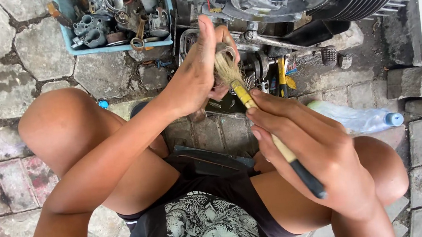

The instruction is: Cleaning motorcycle engine components with a brush and solvent

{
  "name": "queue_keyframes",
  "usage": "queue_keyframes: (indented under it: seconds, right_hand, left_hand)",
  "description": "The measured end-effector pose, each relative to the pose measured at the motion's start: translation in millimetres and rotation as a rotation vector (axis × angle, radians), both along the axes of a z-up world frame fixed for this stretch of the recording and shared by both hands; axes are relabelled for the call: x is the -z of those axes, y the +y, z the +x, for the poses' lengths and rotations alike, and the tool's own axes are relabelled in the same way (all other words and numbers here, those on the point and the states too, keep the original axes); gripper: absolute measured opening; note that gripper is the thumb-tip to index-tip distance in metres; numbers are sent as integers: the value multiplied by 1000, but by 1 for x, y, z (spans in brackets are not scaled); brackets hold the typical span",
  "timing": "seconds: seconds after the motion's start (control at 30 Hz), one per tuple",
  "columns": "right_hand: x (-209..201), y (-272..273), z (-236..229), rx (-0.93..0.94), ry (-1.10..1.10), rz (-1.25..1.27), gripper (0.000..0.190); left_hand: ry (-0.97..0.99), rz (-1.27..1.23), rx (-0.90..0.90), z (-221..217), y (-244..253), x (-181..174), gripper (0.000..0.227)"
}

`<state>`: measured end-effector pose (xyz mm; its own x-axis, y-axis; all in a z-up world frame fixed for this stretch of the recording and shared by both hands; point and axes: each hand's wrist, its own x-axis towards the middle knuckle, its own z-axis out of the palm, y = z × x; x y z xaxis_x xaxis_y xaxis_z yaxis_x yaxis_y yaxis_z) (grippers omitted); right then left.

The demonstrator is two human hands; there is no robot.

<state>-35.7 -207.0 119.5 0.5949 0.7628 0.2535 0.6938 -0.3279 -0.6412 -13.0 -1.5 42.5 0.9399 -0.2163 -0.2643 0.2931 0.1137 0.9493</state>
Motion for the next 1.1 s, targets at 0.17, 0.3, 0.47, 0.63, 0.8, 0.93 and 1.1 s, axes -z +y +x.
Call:
queue_keyframes:
  seconds: [0.17, 0.3, 0.47, 0.63, 0.8, 0.93, 1.1]
  right_hand:
    - [12, 3, -1, -37, -118, 41, 18]
    - [12, 1, -1, -47, -69, -28, 19]
    - [29, 11, -8, 13, -180, 51, 20]
    - [30, 7, -2, 23, -62, 85, 6]
    - [29, 13, 0, -61, 7, -31, 21]
    - [25, 17, -6, 142, -112, 31, 19]
    - [12, 18, -9, 100, 129, 32, 18]
  left_hand:
    - [-75, 128, 69, -1, -1, 12, 78]
    - [-301, 382, 26, 8, -2, 23, 93]
    - [-282, 254, 35, 9, 0, 17, 65]
    - [-187, 127, 45, 10, -4, 28, 65]
    - [-260, 218, 29, 14, -9, 51, 77]
    - [-213, 91, -1, 15, -7, 30, 83]
    - [-140, 59, -30, 24, 2, 30, 84]
